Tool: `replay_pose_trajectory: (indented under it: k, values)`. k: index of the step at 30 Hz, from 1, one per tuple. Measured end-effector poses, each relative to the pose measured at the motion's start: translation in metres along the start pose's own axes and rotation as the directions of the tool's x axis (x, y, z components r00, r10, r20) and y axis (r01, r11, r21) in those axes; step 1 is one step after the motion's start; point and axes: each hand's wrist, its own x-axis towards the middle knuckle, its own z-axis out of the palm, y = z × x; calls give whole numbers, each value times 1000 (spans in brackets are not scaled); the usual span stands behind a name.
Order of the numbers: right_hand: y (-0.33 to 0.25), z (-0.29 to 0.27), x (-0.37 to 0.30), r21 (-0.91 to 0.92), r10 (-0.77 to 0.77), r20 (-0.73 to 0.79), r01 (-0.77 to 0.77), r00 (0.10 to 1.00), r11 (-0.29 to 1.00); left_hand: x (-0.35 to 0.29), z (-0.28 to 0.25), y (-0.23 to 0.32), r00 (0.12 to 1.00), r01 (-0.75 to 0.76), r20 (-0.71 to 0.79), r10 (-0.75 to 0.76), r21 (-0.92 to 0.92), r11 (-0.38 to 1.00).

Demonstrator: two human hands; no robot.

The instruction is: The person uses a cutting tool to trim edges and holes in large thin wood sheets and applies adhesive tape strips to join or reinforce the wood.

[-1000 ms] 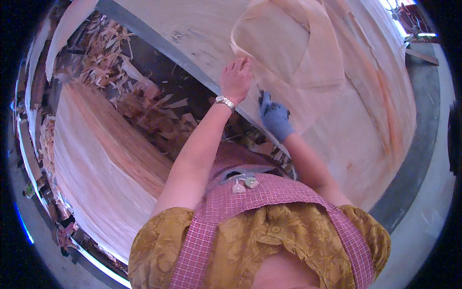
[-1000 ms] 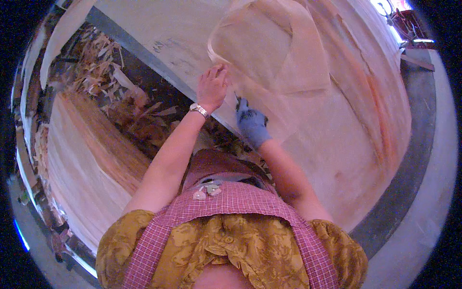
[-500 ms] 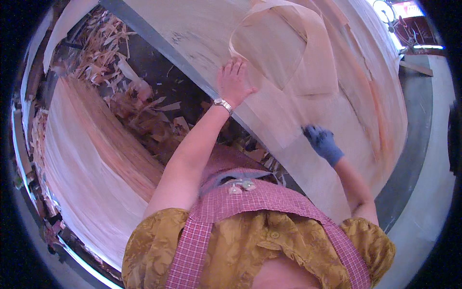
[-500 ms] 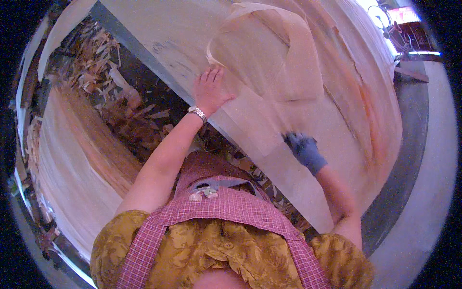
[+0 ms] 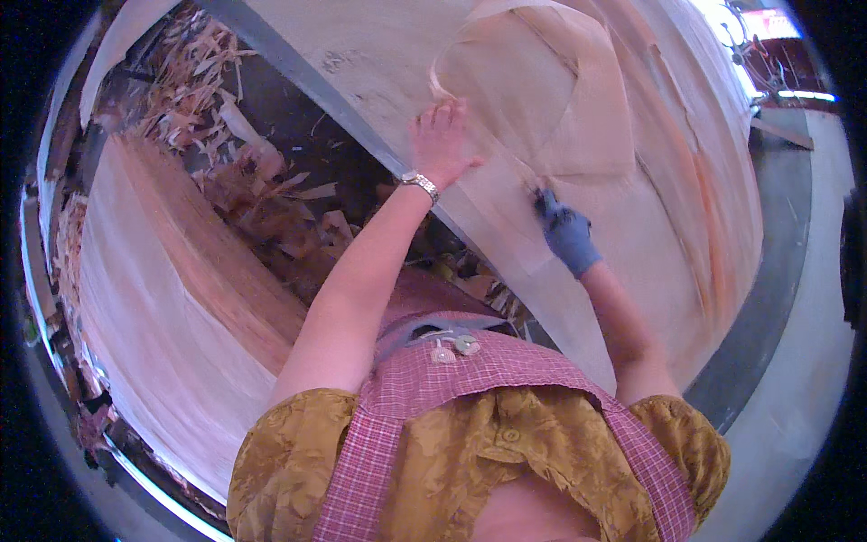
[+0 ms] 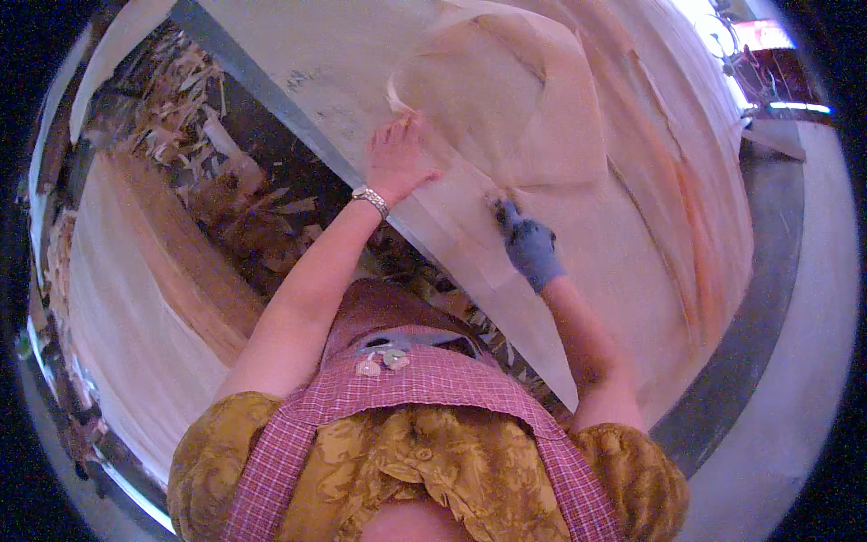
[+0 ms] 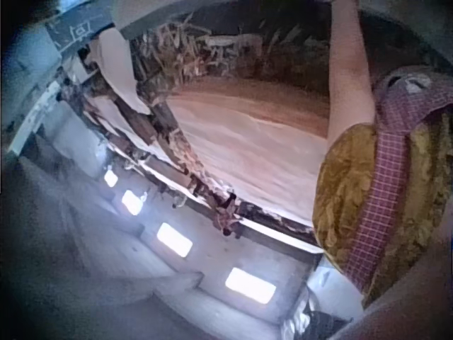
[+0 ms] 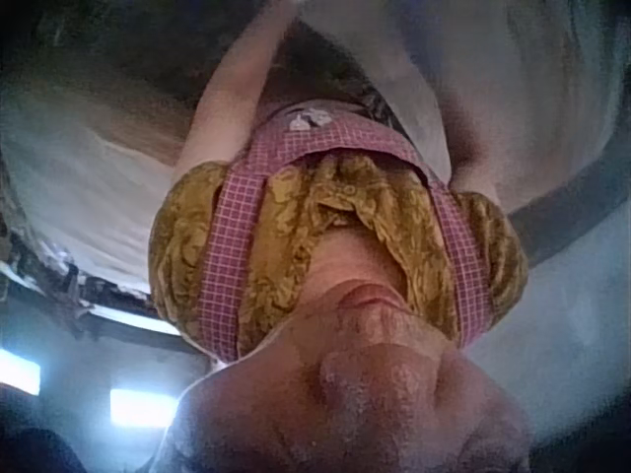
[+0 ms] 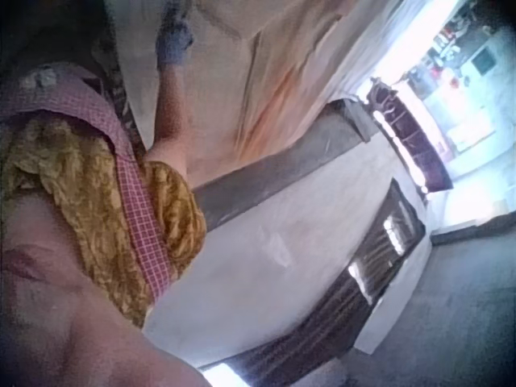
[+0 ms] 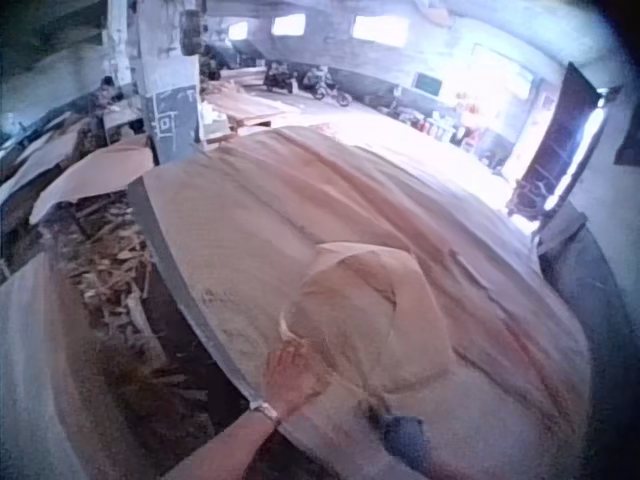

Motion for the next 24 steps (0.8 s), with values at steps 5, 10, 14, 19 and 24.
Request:
replay_pose_trajectory:
  k: [5,10,14,19,24]
  values:
    - [23,36,-39,-31,194,76,-193,978,981,-42,43,46,953,-302,-7,302,25,953]
    - [-18,59,-102,37,352,86,-356,932,934,-70,59,58,902,-426,-88,422,-35,904]
    - [-26,99,-168,175,460,160,-484,873,858,-69,55,61,890,-453,-76,450,-22,891]
    - [-42,45,-122,597,402,-250,-187,881,780,-53,44,47,893,-405,150,424,-144,903]
    - [-58,26,-39,343,197,-383,-59,902,937,53,20,-20,737,-546,-200,646,387,743]
